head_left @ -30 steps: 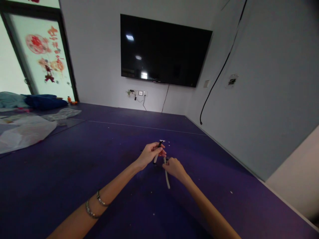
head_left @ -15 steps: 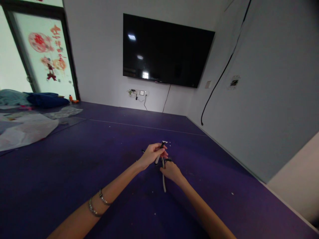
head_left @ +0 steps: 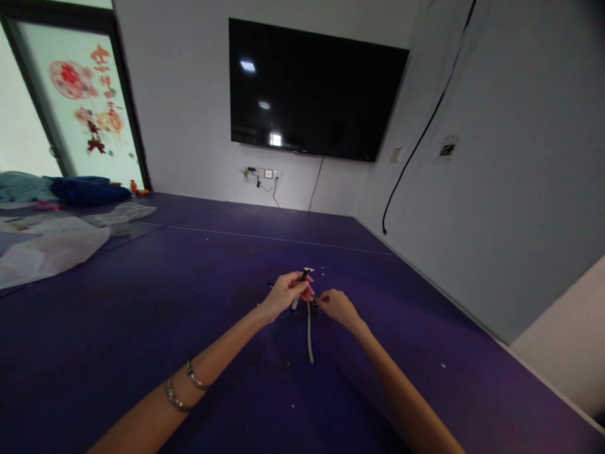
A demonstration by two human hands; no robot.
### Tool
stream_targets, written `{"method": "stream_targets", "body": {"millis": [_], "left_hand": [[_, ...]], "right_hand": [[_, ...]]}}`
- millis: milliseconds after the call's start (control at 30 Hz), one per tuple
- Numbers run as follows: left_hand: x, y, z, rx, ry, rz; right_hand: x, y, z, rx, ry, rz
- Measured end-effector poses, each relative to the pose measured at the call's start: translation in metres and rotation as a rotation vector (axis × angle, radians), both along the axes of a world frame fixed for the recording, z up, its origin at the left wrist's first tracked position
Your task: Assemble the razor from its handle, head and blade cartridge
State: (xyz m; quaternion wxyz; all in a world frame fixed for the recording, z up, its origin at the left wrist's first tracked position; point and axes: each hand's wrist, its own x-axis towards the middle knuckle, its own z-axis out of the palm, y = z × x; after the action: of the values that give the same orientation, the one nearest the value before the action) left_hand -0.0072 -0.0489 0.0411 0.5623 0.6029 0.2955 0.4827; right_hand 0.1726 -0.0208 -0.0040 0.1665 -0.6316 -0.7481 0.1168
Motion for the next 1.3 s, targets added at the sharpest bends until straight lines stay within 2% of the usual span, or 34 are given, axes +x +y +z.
{"method": "stream_targets", "body": {"millis": [233, 433, 667, 933, 1100, 1300], "left_hand": [[-0.001, 0.005, -0.009, -0.040, -0.009, 0.041], [-0.001, 0.005, -0.014, -0.033, 0.017, 0.048], [-0.001, 0.004, -0.014, -0.025, 0.023, 0.041], [-0.001, 0.006, -0.018, -0.022, 0.017, 0.023], [-0.001, 0.006, -0.018, -0.026, 0.005, 0.019], [0.000, 0.006, -0.019, -0.054, 0.004, 0.033]], "right_hand": [[0.023, 0.020, -0.015, 0.091, 0.067, 0.082], [0.022, 0.021, -0.023, 0.121, 0.027, 0.162], [0.020, 0.021, -0.023, 0.104, 0.025, 0.169], [0.020, 0.024, -0.029, 0.146, 0.094, 0.180], [0.021, 0.027, -0.022, 0.182, 0.145, 0.191], [0.016, 0.020, 0.002, 0.199, 0.357, 0.197]]}}
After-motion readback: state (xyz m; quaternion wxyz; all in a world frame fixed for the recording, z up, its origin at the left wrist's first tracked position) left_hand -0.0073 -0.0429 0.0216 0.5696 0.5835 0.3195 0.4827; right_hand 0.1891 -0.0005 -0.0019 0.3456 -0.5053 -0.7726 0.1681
